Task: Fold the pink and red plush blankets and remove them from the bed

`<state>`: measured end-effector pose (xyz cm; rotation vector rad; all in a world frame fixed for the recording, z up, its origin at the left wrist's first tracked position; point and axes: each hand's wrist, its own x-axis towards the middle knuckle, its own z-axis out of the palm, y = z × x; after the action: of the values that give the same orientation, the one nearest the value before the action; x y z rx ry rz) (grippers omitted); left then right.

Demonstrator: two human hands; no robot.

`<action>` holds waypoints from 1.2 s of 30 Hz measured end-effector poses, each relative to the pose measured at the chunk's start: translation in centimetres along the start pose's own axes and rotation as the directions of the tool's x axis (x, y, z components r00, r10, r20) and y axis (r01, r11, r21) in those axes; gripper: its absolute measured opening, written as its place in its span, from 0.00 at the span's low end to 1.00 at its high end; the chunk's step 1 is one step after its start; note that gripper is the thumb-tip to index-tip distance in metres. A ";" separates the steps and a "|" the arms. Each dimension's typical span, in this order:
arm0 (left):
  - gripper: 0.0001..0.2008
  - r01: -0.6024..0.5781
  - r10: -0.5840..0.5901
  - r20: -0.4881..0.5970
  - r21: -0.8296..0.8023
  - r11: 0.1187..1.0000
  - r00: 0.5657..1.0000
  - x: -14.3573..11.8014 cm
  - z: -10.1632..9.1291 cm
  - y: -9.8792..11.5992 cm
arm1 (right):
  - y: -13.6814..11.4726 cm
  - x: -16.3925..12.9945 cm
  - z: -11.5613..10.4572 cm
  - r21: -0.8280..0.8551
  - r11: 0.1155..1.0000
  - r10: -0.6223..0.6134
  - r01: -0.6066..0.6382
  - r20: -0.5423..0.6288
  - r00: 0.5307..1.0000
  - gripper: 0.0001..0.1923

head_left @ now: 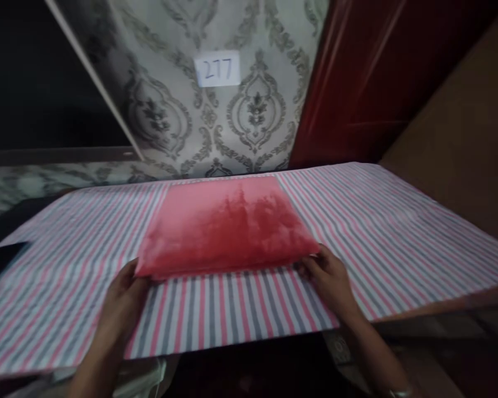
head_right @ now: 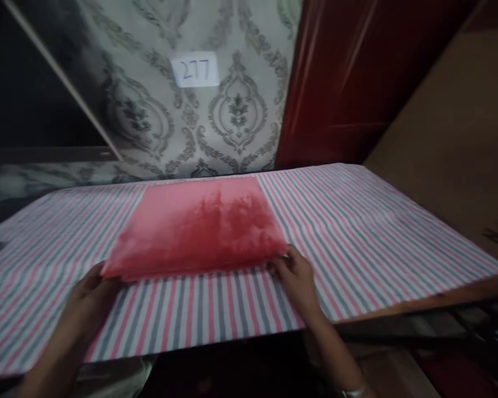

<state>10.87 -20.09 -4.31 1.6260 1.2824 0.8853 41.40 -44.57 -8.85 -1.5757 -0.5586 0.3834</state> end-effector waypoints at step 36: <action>0.26 0.146 -0.102 0.163 -0.287 0.947 0.981 0.4 0.0 -0.8 | -0.6 0.8 -0.6 0.247 0.969 -0.015 0.008 0.026 1.000 0.33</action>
<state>10.66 -19.63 -5.02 1.3317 1.0791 0.8211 42.33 -44.61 -8.16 -1.3291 -0.5205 0.4492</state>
